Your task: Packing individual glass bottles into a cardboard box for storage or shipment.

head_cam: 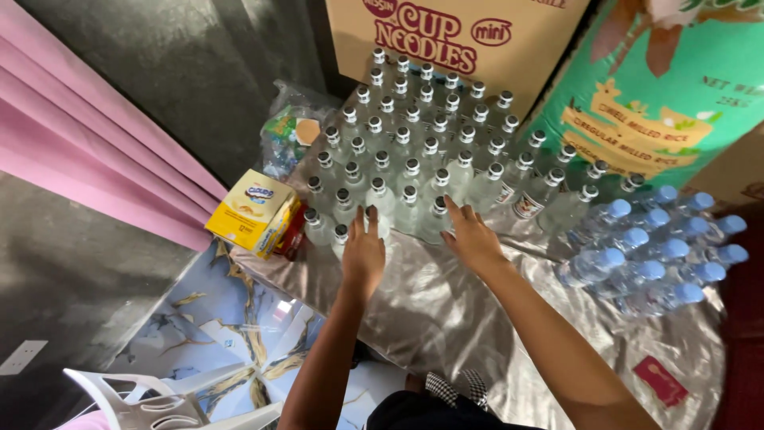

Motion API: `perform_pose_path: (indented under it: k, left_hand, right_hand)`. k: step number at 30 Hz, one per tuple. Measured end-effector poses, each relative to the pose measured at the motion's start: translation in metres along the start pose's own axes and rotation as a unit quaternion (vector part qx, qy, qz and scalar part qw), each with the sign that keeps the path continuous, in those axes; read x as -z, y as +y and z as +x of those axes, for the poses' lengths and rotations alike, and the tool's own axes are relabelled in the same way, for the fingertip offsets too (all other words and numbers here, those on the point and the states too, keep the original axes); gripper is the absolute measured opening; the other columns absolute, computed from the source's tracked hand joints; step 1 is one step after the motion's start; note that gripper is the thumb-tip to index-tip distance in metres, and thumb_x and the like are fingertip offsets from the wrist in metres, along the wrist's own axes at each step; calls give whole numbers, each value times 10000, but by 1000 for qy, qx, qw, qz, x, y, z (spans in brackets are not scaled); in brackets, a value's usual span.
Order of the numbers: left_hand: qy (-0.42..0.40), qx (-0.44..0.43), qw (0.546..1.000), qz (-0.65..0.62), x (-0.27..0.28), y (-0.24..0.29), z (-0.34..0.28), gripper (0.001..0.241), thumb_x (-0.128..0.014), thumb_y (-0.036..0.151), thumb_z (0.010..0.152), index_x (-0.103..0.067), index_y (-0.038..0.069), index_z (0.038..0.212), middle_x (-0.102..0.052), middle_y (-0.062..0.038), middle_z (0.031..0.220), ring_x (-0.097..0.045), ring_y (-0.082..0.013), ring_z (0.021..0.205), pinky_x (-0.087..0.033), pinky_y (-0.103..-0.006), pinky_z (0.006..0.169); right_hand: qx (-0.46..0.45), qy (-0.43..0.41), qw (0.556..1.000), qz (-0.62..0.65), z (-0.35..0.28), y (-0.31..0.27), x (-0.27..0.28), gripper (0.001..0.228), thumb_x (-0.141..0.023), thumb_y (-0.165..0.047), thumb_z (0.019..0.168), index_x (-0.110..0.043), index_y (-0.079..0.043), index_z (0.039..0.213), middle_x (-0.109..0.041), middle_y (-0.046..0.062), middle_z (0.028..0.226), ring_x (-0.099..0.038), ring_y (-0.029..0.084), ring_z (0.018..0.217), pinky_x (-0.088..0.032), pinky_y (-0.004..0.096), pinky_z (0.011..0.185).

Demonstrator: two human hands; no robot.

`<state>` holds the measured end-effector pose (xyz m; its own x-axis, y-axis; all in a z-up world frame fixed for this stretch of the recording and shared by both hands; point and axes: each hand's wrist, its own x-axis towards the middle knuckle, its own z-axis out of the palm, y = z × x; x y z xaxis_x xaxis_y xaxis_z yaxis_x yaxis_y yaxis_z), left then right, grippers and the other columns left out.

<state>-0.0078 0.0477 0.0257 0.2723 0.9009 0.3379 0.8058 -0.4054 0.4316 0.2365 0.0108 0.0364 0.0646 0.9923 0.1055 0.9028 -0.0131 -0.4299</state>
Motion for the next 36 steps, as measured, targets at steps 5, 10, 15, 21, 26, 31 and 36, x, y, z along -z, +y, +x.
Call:
perform_pose_path:
  k: [5, 10, 15, 21, 26, 31, 36]
  left_hand:
    - [-41, -21, 999, -18, -18, -10, 11, 780, -606, 22, 838, -303, -15, 1556, -365, -288, 1525, -433, -457, 1331, -436, -502, 1046]
    - [-37, -26, 999, -7, -30, -16, 17, 692, -566, -29, 840, -358, -46, 1499, -464, -237, 1413, -499, -431, 1252, -481, -481, 1009]
    - [-33, -44, 998, 12, -27, -10, 14, 495, -561, -62, 805, -506, -24, 1295, -520, -214, 1282, -537, -423, 1204, -531, -466, 909]
    - [-17, -76, 997, -21, -30, -2, 0, 371, -586, -47, 815, -610, 50, 1172, -663, -136, 1143, -622, -367, 1101, -552, -454, 842]
    - [-23, -121, 991, -44, -37, 6, -11, 334, -644, 43, 854, -653, 88, 1184, -713, -90, 1119, -652, -317, 1096, -557, -437, 842]
    - [-25, -81, 995, -44, -38, 16, -15, 359, -712, 181, 854, -656, 90, 1198, -725, -104, 1097, -676, -320, 1047, -558, -449, 808]
    - [-70, -68, 994, -49, -34, 57, -38, 369, -750, 278, 875, -665, 118, 1196, -738, -100, 1042, -699, -314, 970, -562, -456, 765]
  right_hand:
    - [-48, -65, 996, -35, 25, -14, -8, 863, -705, -263, 890, -225, -224, 1606, -524, 168, 1319, -545, 401, 1239, -539, 522, 942]
    - [-42, -24, 998, -33, 30, -2, -34, 606, -715, -274, 900, -412, -157, 1411, -571, 185, 1256, -599, 413, 1185, -552, 525, 908]
    - [-29, 11, 998, -51, 23, 6, -43, 440, -694, -339, 942, -463, -102, 1232, -665, 176, 1078, -698, 417, 997, -588, 534, 789]
    - [-51, -14, 997, -64, 5, 15, -43, 427, -674, -400, 945, -475, -118, 1195, -739, 147, 950, -723, 412, 856, -578, 547, 694]
    - [-68, 31, 997, -4, -13, 28, -46, 380, -685, -402, 940, -529, -123, 1147, -754, 144, 889, -735, 395, 808, -587, 521, 685]
    - [-56, 69, 996, 17, -42, 43, -30, 367, -732, -395, 888, -583, -114, 1070, -753, 120, 841, -723, 395, 760, -569, 517, 650]
    - [-104, 63, 993, -9, -94, 50, 11, 368, -751, -432, 873, -621, -122, 1022, -748, 97, 787, -722, 370, 700, -570, 488, 639]
